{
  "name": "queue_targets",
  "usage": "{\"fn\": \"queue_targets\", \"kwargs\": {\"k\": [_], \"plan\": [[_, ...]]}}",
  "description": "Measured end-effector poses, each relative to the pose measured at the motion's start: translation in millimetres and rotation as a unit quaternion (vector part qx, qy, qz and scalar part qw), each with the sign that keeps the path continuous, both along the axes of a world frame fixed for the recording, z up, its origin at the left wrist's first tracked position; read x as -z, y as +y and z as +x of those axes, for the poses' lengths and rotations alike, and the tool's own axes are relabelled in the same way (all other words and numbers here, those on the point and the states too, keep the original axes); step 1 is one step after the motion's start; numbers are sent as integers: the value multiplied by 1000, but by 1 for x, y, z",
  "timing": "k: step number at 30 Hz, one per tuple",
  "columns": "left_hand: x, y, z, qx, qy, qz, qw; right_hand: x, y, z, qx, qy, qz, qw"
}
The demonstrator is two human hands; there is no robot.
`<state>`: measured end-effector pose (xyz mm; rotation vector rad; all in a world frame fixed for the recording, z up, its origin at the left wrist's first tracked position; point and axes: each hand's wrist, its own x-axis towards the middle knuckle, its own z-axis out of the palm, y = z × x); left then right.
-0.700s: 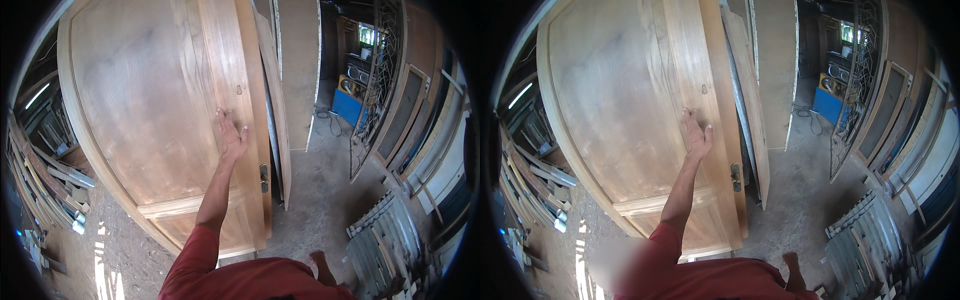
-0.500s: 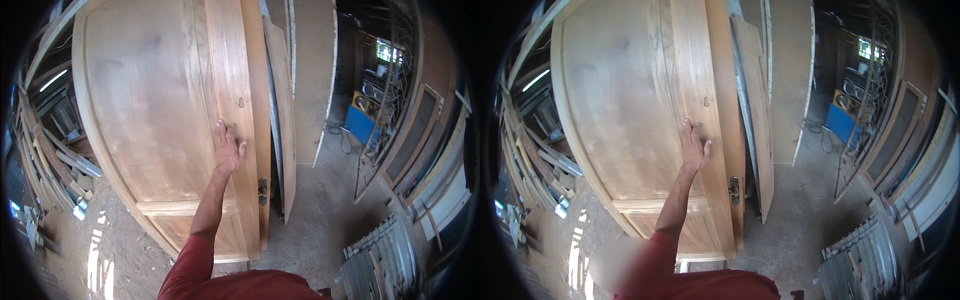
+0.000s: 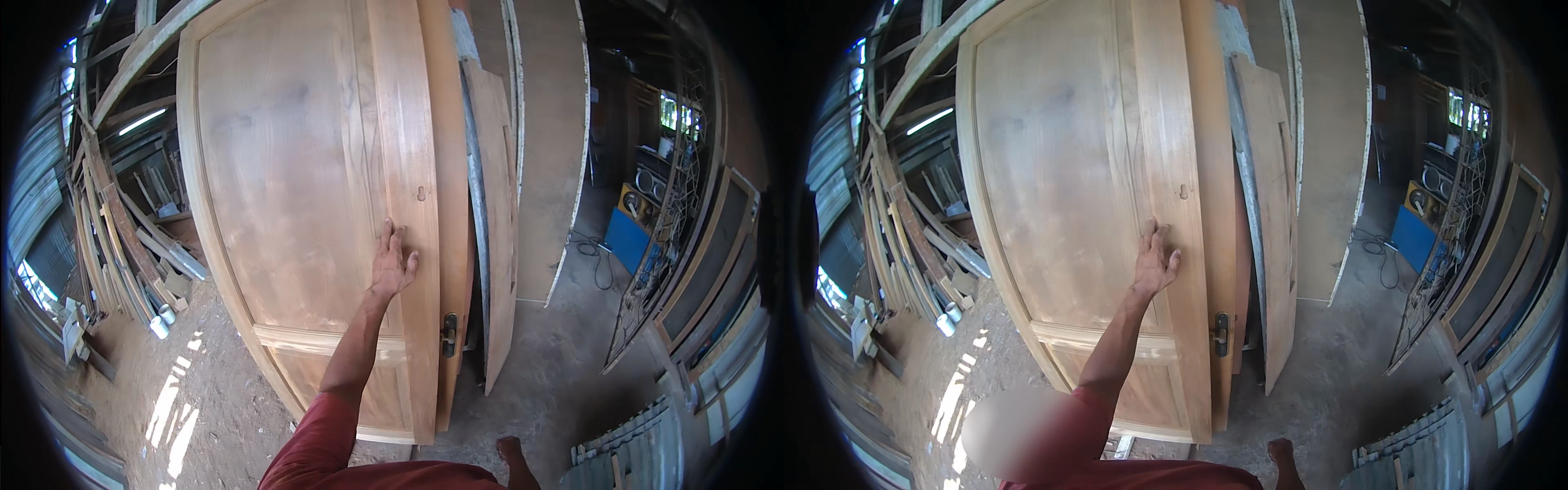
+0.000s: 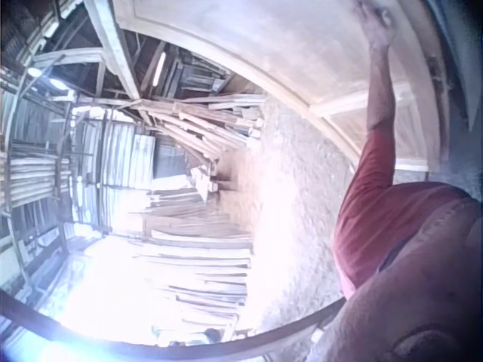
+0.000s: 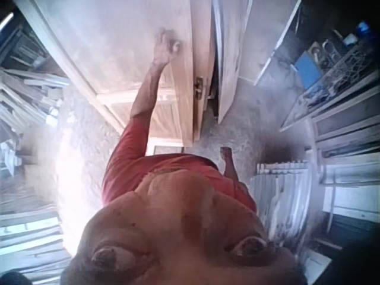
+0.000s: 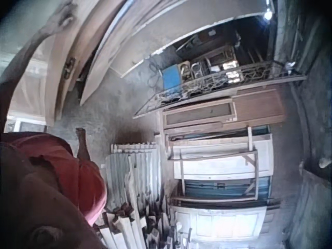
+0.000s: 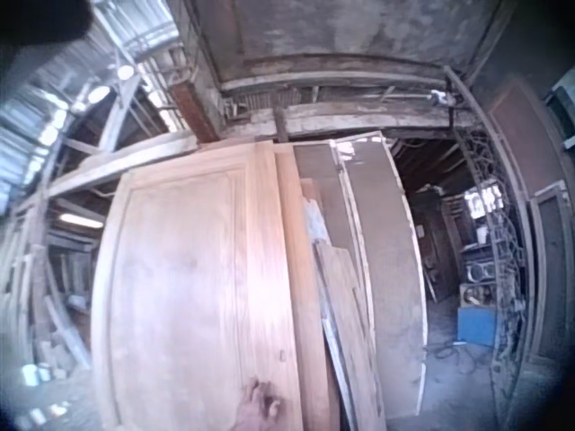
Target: The person applies white wood filler to a wooden door and a separate wooden strip using a small spatula, dipping it into a bucket. They fill the grooves and edges of the door before closing the bucket and moving the door to another position in the workshop.
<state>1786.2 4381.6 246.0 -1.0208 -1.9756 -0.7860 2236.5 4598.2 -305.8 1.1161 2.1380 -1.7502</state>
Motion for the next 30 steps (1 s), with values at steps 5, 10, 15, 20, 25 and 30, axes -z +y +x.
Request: {"fn": "queue_targets", "kwargs": {"k": [5, 10, 15, 20, 25, 30], "plan": [[13, 32, 2, 125, -150, 135, 971, 12, 35, 5, -180, 54, 233, 954], [55, -24, -1, 149, -201, 133, 959, 3, -20, 31, -469, -221, 312, 796], [156, -80, 61, 206, -315, -11, 926, -29, -43, 43, -482, -232, 342, 772], [297, -236, 179, 136, -547, -82, 822, -51, -104, -15, -508, -145, 368, 765], [346, -332, 280, 92, -657, -99, 742, -76, -148, -65, -551, -60, 362, 749], [392, -409, 328, -32, -620, -23, 784, -86, -230, -123, -619, 56, 297, 725]]}}
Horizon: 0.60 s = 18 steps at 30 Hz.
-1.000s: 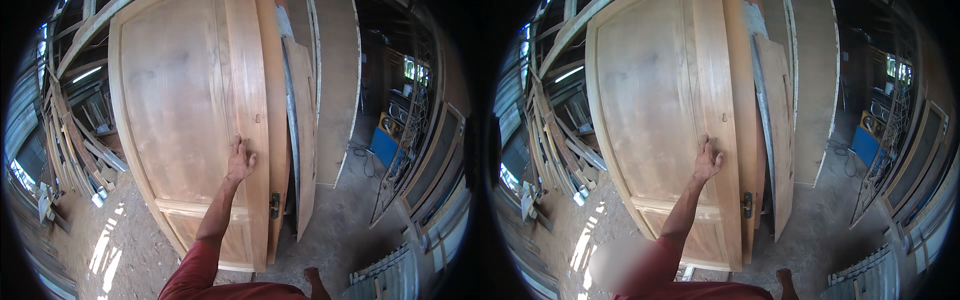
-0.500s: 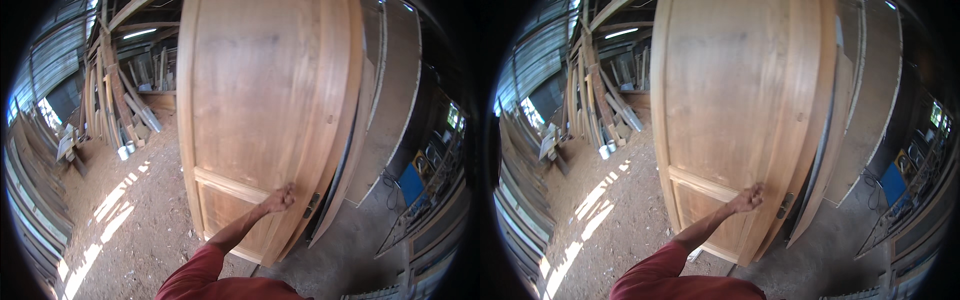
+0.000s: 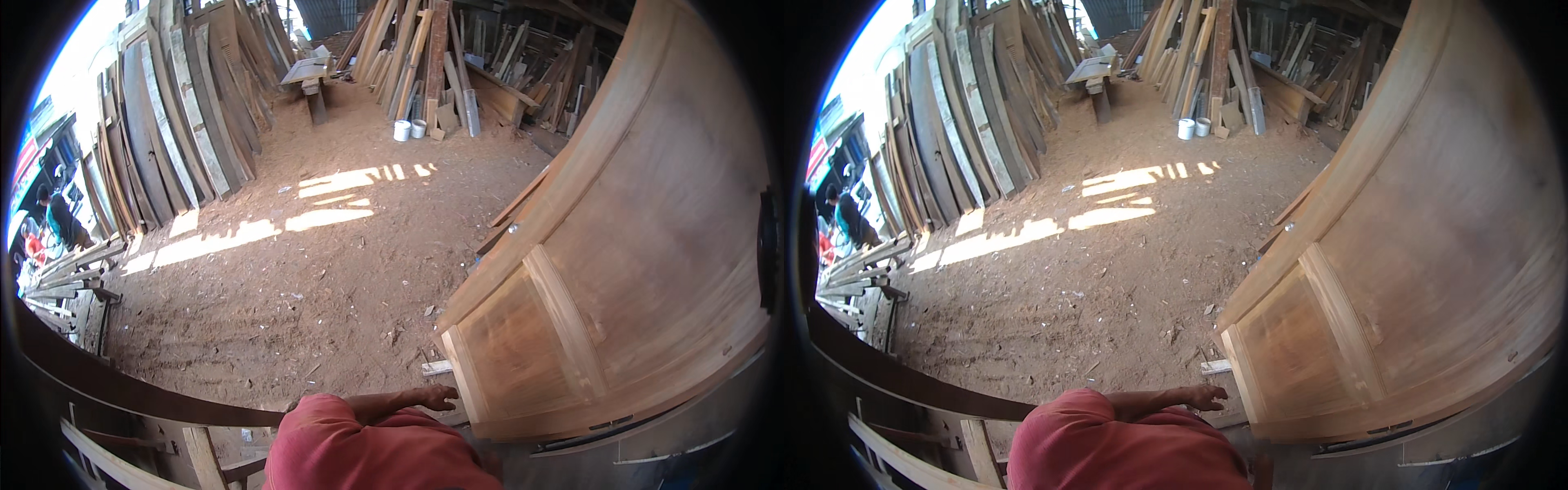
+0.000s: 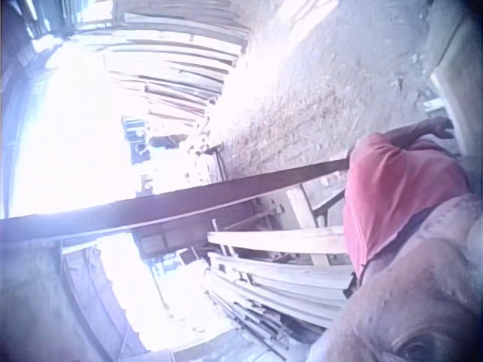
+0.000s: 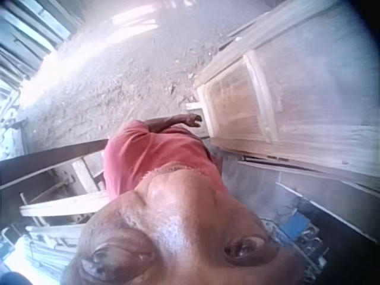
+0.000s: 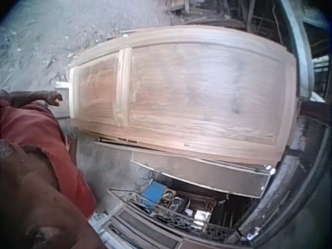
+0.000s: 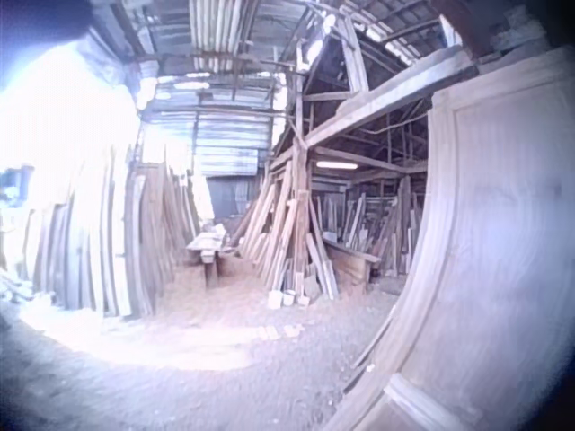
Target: The person applies white wood filler to a wooden door and a separate wooden strip using a small spatula, dipping it into a bucket. They fill the grooves and edges of the door before closing the bucket and moving the door to another position in the workshop.
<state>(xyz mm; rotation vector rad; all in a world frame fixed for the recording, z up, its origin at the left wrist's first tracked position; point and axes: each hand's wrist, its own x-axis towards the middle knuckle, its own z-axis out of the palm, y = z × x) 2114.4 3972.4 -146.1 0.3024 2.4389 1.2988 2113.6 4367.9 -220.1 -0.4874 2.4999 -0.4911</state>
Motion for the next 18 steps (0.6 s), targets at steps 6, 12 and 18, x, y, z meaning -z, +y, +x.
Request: {"fn": "queue_targets", "kwargs": {"k": [6, 12, 18], "plan": [[1, -45, 23, -95, 20, -2, 995, -36, -151, -52, 161, -228, -163, 946], [-5, -71, 38, -118, 81, 4, 990, -57, -257, -76, 99, -414, -226, 876], [2, -79, 77, -238, 29, -26, 970, -94, -316, -65, 51, -573, -251, 779]]}}
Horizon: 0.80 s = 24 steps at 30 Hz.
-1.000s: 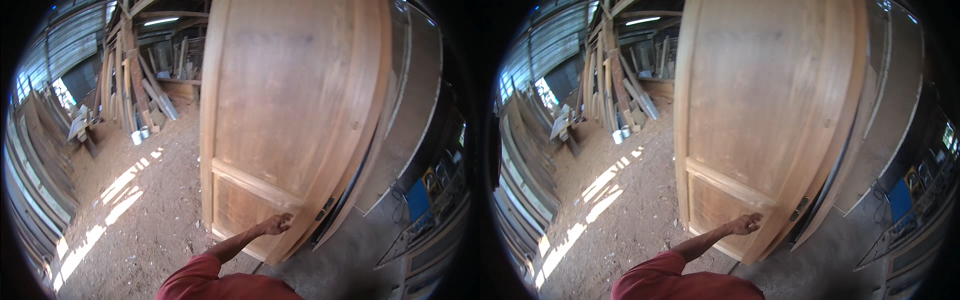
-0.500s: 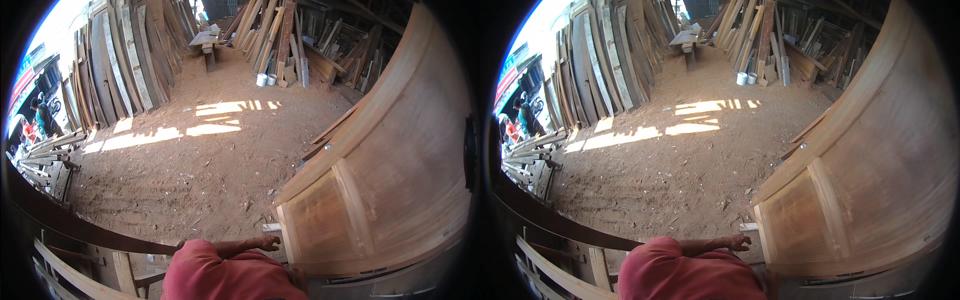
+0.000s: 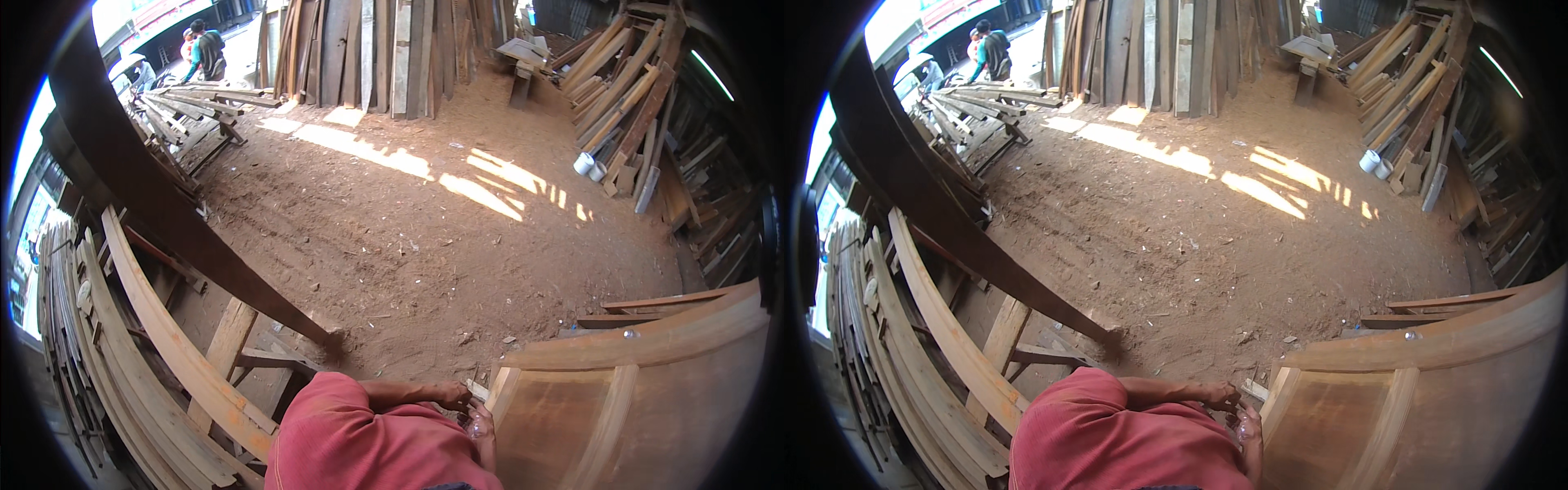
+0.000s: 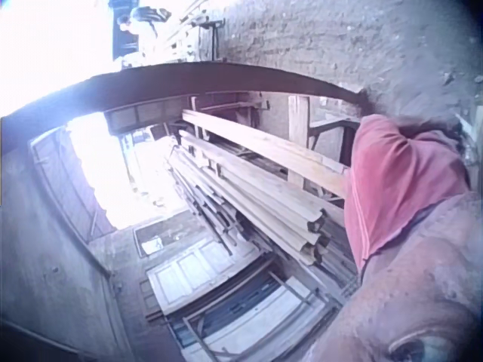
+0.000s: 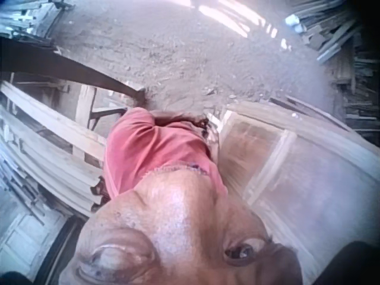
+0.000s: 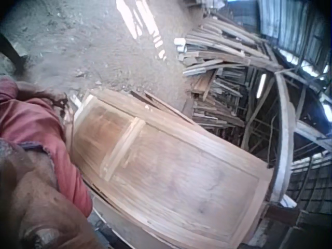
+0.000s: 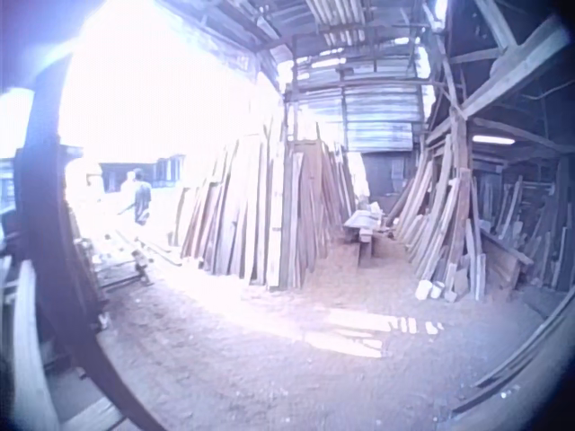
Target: The person applies white wood filler to a wooden door and a separate wooden strip using a small spatula, dipping it into a bucket. They fill the grooves and edges of the door before closing the bucket and moving the door to another position in the workshop.
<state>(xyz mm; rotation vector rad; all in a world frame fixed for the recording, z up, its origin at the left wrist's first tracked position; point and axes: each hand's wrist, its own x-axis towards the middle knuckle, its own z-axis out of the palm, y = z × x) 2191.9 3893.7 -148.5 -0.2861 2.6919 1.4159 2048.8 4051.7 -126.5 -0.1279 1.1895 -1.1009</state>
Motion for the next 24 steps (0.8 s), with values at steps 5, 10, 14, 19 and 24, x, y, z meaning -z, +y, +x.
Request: {"fn": "queue_targets", "kwargs": {"k": [5, 10, 14, 19, 24], "plan": [[-7, -10, 30, -101, 3, -28, 994, 10, -29, -6, -37, -87, -7, 996], [-7, -23, 34, -155, -26, -154, 975, 11, -59, -3, -41, -130, -54, 989], [-14, -34, 33, -172, 13, -203, 964, -3, -74, -8, -24, -160, -35, 986], [-23, -46, 27, -194, 53, -210, 957, -10, -85, -12, 16, -195, -35, 980], [-30, -54, 30, -185, 75, -245, 949, -14, -87, -3, 56, -212, -24, 975]]}}
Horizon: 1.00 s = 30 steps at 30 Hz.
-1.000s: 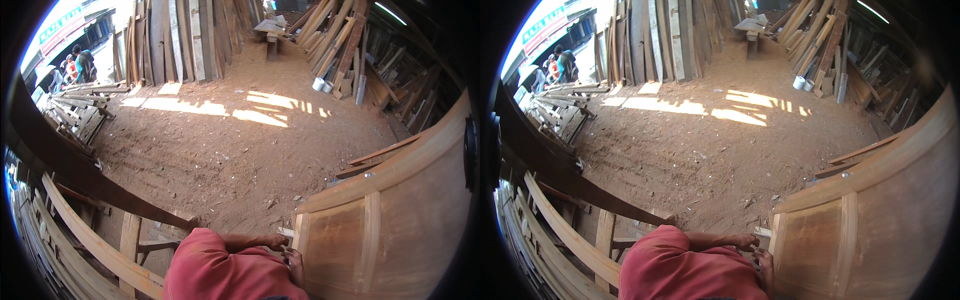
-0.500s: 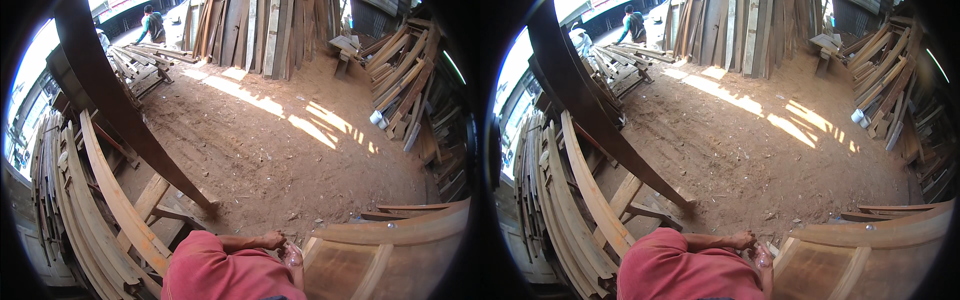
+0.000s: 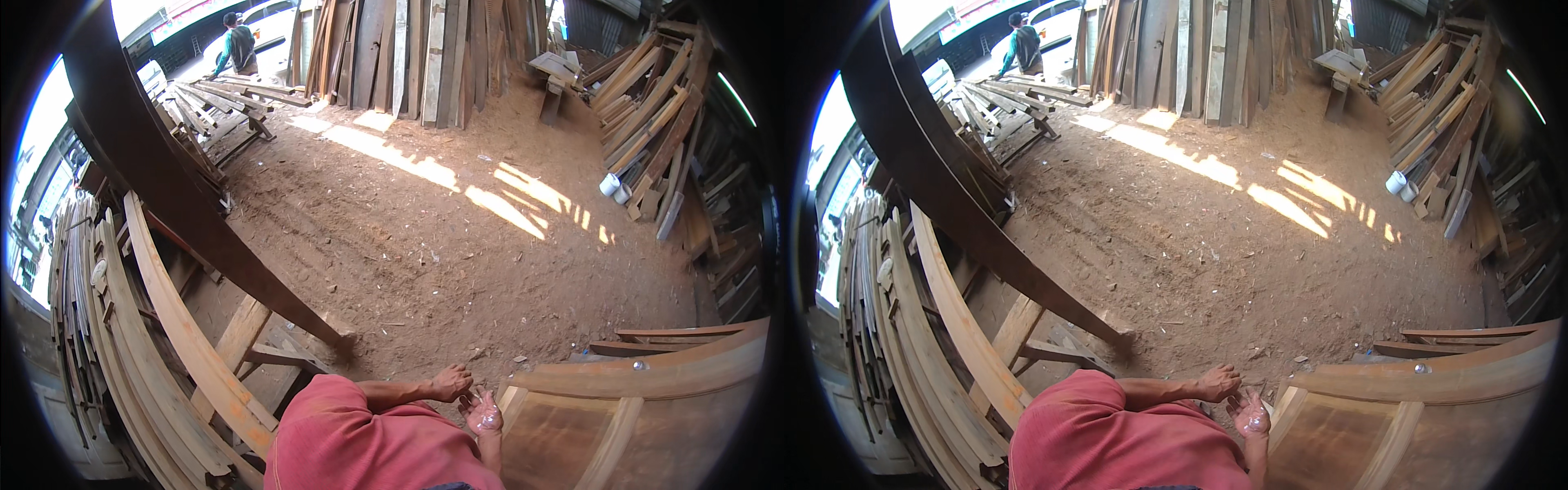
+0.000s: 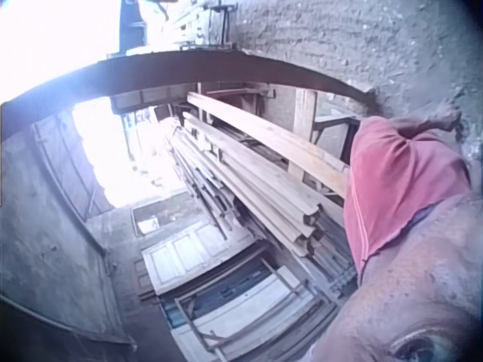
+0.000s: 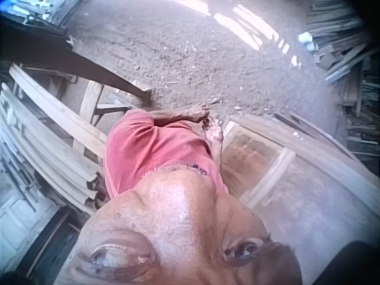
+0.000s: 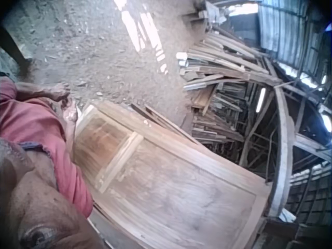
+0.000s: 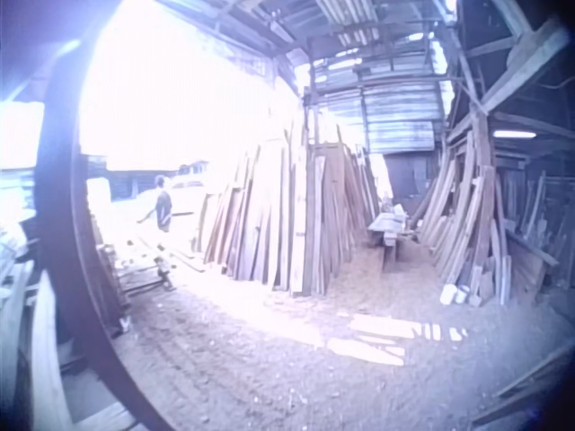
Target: The person applies white wood filler to a wooden door and a separate wooden strip using a small spatula, dipping it into a bucket. They fill the grooves and edges of the door before closing the bucket and moving the door to another position in the workshop.
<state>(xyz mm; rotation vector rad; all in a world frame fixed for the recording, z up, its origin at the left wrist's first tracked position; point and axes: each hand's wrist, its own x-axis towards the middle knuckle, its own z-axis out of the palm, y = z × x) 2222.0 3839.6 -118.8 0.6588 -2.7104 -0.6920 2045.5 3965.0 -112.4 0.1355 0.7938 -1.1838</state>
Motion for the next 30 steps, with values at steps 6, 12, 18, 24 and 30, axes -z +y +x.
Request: {"fn": "queue_targets", "kwargs": {"k": [6, 12, 18, 24, 30], "plan": [[11, 0, 7, -2, 5, 21, 1000, 18, 0, 5, 22, -15, 23, 999], [6, -1, 5, 15, -24, 42, 999, 21, 3, 6, 64, -13, 55, 996], [21, 0, -3, 30, -36, 34, 998, 19, 10, -5, 146, 38, 79, 985], [42, 2, 14, 16, -21, 85, 996, 21, 28, -38, 164, 85, 98, 978], [56, 5, 19, -16, -43, 88, 995, 42, 27, -42, 146, 83, 99, 981]]}}
